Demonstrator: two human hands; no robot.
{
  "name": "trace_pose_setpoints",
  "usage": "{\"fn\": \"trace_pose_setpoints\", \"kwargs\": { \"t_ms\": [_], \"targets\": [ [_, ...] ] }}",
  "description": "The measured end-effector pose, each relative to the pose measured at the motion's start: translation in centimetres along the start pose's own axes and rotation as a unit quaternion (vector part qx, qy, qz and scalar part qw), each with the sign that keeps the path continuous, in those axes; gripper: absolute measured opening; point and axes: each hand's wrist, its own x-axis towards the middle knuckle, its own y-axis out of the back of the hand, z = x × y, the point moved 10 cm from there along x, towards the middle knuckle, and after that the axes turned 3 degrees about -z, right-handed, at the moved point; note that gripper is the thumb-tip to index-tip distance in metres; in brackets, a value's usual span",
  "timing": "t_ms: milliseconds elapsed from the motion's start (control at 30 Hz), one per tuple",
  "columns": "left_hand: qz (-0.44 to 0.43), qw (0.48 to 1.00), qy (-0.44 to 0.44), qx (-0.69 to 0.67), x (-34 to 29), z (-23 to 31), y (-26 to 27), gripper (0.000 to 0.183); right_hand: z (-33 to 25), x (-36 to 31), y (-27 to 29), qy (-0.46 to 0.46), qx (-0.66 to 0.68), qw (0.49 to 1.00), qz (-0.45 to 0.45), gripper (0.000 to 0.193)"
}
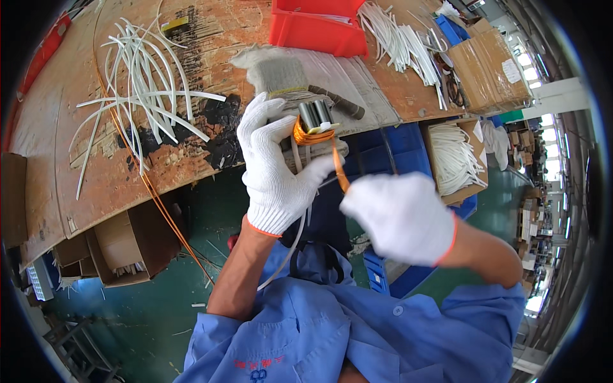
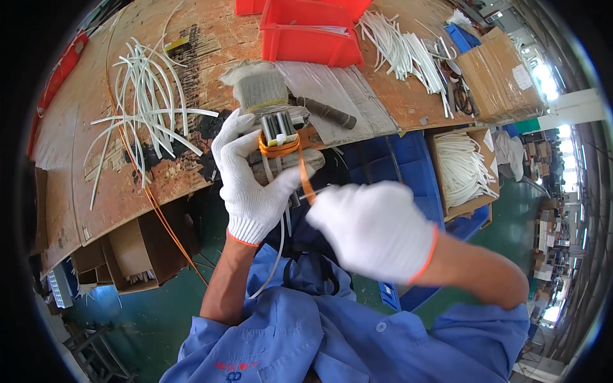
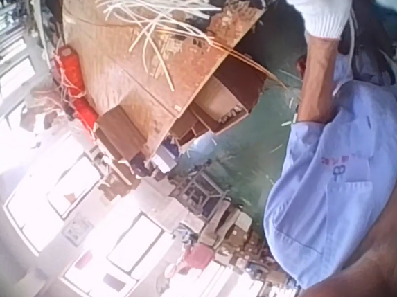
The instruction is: The worker cuts plastic strapping, wraps insulation tape, and secures copper coils/windings using standard workspace fixtures and manual dexterity.
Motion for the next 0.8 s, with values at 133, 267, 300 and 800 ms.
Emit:
{"fn": "trace_pose_setpoints", "kwargs": {
  "t_ms": [133, 267, 300, 800],
  "targets": [
    [0.042, 0.998, 0.023, 0.037, -0.4, -0.1, 0.5, 0.073, -7.3, 6.8, 2.7, 0.054, -0.185, 0.98, 0.045, 0.019],
    [0.056, 0.991, 0.1, 0.064, -1.7, -2.1, 0.8, 0.057, -3.7, 15.8, 4.6, 0.184, -0.094, 0.978, 0.01, 0.015],
    [0.05, 0.992, 0.115, 0.027, -1.5, -1.7, 0.3, 0.06, -0.5, 16.4, 4.7, 0.224, -0.123, 0.966, 0.04, 0.013],
    [0.033, 0.992, 0.101, -0.065, -1.4, -1.4, 0.1, 0.065, -7.1, 10.4, 3.6, 0.065, -0.195, 0.979, 0.018, 0.024]
  ]
}}
